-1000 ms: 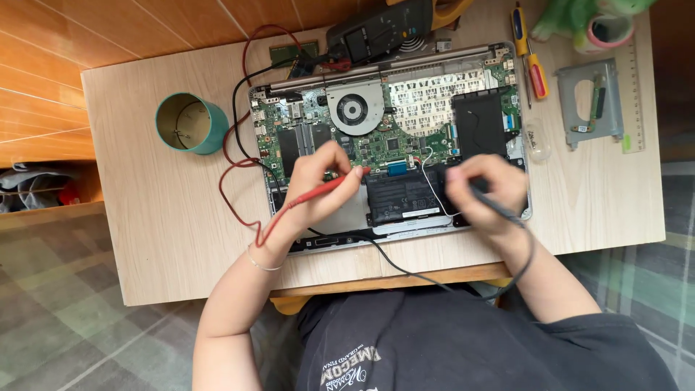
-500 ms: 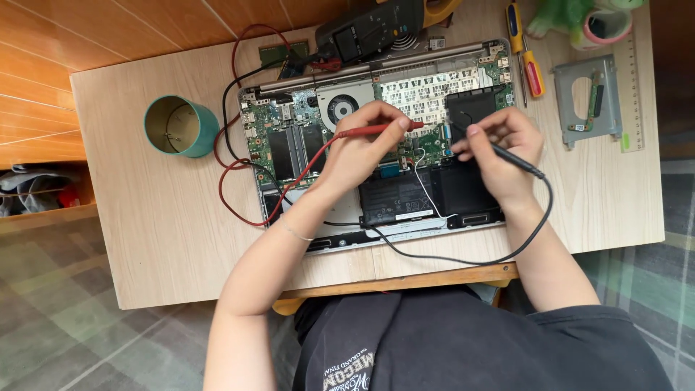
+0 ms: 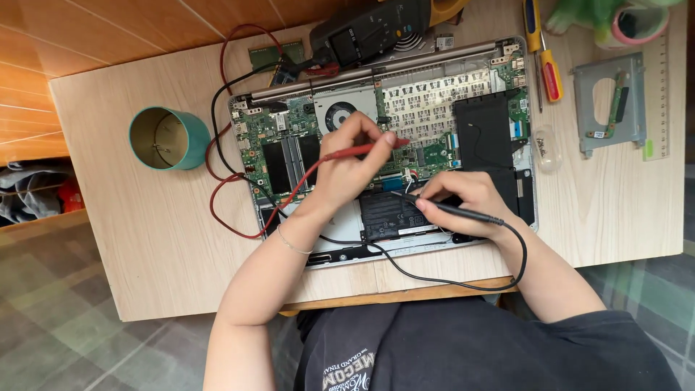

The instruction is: Using a multimeter to test components on a laptop motherboard.

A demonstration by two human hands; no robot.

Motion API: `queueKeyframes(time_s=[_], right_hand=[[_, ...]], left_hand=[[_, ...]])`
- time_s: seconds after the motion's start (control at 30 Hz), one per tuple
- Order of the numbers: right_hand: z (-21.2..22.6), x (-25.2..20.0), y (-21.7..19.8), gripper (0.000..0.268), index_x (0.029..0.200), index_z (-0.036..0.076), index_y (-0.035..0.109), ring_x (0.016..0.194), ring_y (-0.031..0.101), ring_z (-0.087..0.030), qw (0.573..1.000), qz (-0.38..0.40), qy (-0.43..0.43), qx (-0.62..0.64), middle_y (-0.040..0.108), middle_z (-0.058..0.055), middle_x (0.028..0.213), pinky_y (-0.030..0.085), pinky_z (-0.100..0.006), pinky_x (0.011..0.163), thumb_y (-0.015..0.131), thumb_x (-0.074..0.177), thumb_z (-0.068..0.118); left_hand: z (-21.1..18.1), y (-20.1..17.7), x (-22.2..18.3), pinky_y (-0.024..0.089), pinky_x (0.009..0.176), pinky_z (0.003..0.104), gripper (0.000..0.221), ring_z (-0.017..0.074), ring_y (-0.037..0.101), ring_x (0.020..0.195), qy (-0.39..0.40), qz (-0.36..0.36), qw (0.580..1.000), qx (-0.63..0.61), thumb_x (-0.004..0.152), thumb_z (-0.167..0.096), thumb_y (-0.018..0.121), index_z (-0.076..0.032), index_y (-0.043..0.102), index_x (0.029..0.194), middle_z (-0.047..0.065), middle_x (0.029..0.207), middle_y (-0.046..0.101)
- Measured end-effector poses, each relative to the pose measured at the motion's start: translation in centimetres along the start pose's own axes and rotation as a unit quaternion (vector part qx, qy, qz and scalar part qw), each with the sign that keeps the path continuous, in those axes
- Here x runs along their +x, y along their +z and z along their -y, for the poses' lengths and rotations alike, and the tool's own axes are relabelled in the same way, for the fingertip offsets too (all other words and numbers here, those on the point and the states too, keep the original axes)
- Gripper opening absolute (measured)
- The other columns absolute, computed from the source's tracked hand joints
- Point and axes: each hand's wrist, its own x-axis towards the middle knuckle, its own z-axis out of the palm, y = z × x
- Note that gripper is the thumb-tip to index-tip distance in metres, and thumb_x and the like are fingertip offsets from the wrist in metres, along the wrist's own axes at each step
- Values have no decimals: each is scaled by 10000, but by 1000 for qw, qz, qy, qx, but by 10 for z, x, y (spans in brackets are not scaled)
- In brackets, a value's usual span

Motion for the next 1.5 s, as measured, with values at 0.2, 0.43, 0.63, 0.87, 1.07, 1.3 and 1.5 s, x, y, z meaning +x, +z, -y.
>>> queueKeyframes(time_s=[0.2,0.43,0.63,0.87,1.07,1.3,1.5], right_hand=[[-1,2,-8,120,841,23,680,799,775,-222,990,-7,-133,-38,754,-119,866,595,-293,692,780,846,90],[4,5,-5,121,831,23,671,782,771,-229,985,38,-166,-13,745,-117,833,606,-304,694,785,836,63],[9,8,3,112,815,40,708,731,769,-225,976,57,-209,-37,770,-104,803,577,-305,625,814,779,53],[0,4,-15,107,815,44,677,794,782,-252,974,11,-224,7,715,-69,750,615,-305,689,782,828,27],[-26,-15,-24,81,910,-29,645,714,724,-201,983,-135,-115,46,706,-150,847,581,-269,632,713,929,9],[-17,-4,-12,172,955,-8,605,799,722,-137,967,-216,58,123,707,-103,926,599,-249,694,776,972,-2],[-18,-2,-8,193,918,-1,606,727,685,-98,972,-206,96,64,700,-79,871,536,-213,629,789,977,11]], left_hand=[[-10,0,-4,492,586,251,255,93,647,638,35,60,996,48,960,-222,751,-36,608,860,40,726,674],[-5,12,-9,609,856,294,296,214,763,1114,-11,135,975,-175,1117,-301,606,-24,502,1112,91,1091,671],[-10,13,-4,651,769,304,362,238,783,999,-129,217,903,-348,1088,-362,548,-35,416,1171,105,1110,599],[-14,7,-6,492,432,221,316,159,668,538,-154,182,932,-272,1073,-333,544,-34,451,1108,93,953,642],[-10,13,-13,466,501,248,232,115,623,551,-23,116,993,-24,998,-226,680,-53,530,962,40,756,630],[-8,12,-12,452,542,276,255,116,577,578,32,35,998,31,963,-142,723,-39,528,835,39,680,587],[-5,11,-10,453,534,281,257,123,579,568,33,34,998,37,966,-142,712,-43,521,825,42,665,583]])
